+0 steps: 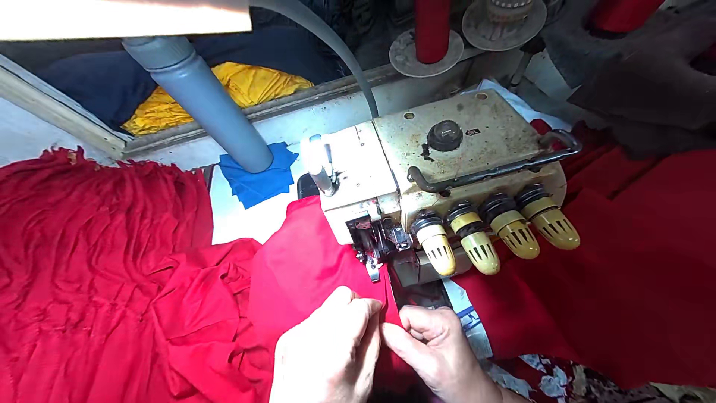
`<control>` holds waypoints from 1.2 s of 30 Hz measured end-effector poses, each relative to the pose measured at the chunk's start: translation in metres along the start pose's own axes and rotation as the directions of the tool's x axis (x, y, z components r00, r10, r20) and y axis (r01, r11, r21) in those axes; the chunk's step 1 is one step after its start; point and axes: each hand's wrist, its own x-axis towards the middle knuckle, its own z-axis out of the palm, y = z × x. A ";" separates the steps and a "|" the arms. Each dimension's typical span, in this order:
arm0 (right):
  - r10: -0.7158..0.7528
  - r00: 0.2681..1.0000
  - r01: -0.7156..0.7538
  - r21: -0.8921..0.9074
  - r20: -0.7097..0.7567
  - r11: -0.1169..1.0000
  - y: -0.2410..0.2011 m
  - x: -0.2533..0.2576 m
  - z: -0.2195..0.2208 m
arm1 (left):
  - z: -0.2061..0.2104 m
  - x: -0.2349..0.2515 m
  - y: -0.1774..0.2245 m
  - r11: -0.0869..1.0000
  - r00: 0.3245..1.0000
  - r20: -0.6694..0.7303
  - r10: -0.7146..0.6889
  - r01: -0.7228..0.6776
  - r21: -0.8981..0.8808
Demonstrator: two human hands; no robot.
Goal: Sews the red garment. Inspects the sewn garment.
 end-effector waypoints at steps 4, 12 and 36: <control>0.030 0.997 -0.030 -0.003 0.067 1.000 -0.012 -0.011 -0.011 | -0.020 -0.006 0.017 0.998 0.989 0.132 -0.064 0.066 -0.012; -0.057 0.998 0.057 -0.052 0.001 0.997 -0.002 -0.009 -0.004 | 0.007 0.006 0.014 0.990 0.998 -0.046 0.033 -0.026 0.140; 0.064 0.998 -0.062 0.181 -0.003 0.982 -0.003 -0.016 0.016 | 0.017 -0.005 -0.008 0.980 0.965 -0.193 0.180 -0.158 0.124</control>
